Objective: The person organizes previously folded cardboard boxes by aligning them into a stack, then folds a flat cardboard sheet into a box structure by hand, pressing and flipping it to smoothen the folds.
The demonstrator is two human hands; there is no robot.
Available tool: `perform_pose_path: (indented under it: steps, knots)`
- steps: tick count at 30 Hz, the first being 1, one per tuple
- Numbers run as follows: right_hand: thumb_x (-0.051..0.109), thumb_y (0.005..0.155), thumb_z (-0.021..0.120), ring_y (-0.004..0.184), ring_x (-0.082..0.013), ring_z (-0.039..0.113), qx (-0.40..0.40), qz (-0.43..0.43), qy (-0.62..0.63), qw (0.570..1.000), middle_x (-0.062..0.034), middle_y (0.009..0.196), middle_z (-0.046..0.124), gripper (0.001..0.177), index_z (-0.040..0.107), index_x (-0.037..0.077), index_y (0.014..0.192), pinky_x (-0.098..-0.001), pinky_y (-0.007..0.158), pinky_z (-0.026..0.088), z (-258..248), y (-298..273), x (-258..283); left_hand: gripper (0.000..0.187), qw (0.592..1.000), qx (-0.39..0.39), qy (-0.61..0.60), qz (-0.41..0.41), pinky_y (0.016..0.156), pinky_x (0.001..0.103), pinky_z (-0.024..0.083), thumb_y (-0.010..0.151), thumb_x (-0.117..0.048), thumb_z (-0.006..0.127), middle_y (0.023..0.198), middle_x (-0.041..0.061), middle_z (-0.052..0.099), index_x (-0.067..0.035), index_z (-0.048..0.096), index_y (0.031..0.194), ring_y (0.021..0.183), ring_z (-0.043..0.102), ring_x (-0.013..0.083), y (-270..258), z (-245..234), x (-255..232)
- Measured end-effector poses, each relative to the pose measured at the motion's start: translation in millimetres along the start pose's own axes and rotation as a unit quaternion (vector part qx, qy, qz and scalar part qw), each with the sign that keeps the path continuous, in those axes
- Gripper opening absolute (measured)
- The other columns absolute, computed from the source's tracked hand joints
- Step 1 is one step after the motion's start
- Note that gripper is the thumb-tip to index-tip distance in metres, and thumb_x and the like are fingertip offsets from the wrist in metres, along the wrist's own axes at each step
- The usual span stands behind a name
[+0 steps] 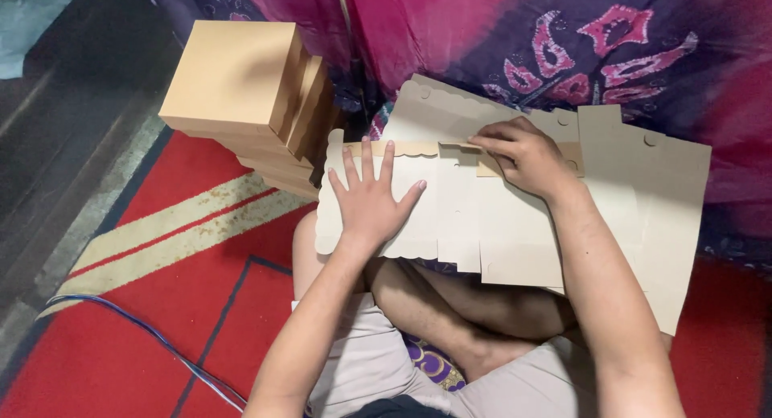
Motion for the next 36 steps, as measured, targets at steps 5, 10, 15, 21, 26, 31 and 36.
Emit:
perform_pose_path:
  steps: [5,10,15,21,26,31,36]
  knots:
    - [0.001,0.091,0.062,0.142,-0.0249,0.049,0.089,-0.009,-0.004,0.996,0.017,0.141,0.065,0.06,0.067,0.039,0.137,-0.0491,0.114,0.042,22,-4,-18,0.086,1.0,-0.001,0.001,0.005,0.113,0.077,0.002,0.097,-0.072,0.031,0.17,0.022,0.013,-0.018,0.026,0.163,0.154,0.003,0.0522,0,-1,0]
    - [-0.004,0.09,0.055,0.153,-0.0186,0.037,0.145,0.004,-0.022,0.989,0.0206,0.147,0.06,0.068,0.06,0.038,0.143,-0.0485,0.123,0.032,24,-2,-6,0.076,0.999,0.008,0.015,0.042,0.107,0.083,-0.005,0.101,-0.066,0.026,0.171,0.018,0.014,-0.021,0.028,0.163,0.154,-0.003,0.0522,2,0,-8]
    - [-0.005,0.086,0.059,0.15,-0.0174,0.043,0.136,-0.005,-0.046,0.99,0.018,0.137,0.068,0.071,0.062,0.038,0.142,-0.0479,0.123,0.036,14,2,10,0.077,0.992,0.025,0.046,0.117,0.108,0.082,-0.011,0.102,-0.065,0.021,0.171,0.006,0.019,-0.018,0.027,0.163,0.157,0.001,0.0428,14,9,-22]
    - [-0.004,0.09,0.057,0.149,-0.0187,0.045,0.121,0.019,-0.007,0.992,0.0167,0.136,0.069,0.066,0.064,0.038,0.14,-0.0496,0.123,0.034,24,1,-5,0.083,0.982,0.029,0.059,0.175,0.119,0.075,-0.004,0.1,-0.071,0.02,0.17,0.002,0.023,-0.016,0.027,0.162,0.159,0.011,0.032,26,22,-36]
    - [-0.004,0.091,0.057,0.146,-0.018,0.048,0.105,0.012,-0.005,0.994,0.0197,0.139,0.066,0.064,0.066,0.039,0.137,-0.0495,0.12,0.036,27,-1,-13,0.08,0.977,0.049,0.054,0.2,0.121,0.07,-0.006,0.1,-0.07,0.019,0.171,0.001,0.023,-0.02,0.027,0.162,0.159,0.012,0.0267,30,20,-43]
    - [-0.004,0.092,0.055,0.144,-0.0197,0.05,0.094,0.006,0.007,0.995,0.0194,0.139,0.067,0.062,0.067,0.038,0.136,-0.0507,0.12,0.037,30,-3,-19,0.078,0.976,0.06,0.053,0.203,0.122,0.068,-0.006,0.101,-0.068,0.019,0.171,0.002,0.022,-0.02,0.026,0.162,0.159,0.012,0.0251,26,11,-45]
    - [-0.005,0.09,0.057,0.145,-0.0181,0.049,0.093,0.011,0.002,0.996,0.021,0.139,0.066,0.063,0.068,0.039,0.134,-0.0498,0.12,0.037,29,-2,-19,0.077,0.976,0.059,0.053,0.204,0.122,0.067,-0.006,0.102,-0.067,0.018,0.171,0.004,0.021,-0.02,0.024,0.163,0.159,0.011,0.0254,25,11,-45]
Point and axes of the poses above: each hand's wrist, its own y-axis towards the middle knuckle, its own z-axis out of the palm, x = y × z, the point moved 5 cm from there along y, towards the middle knuckle
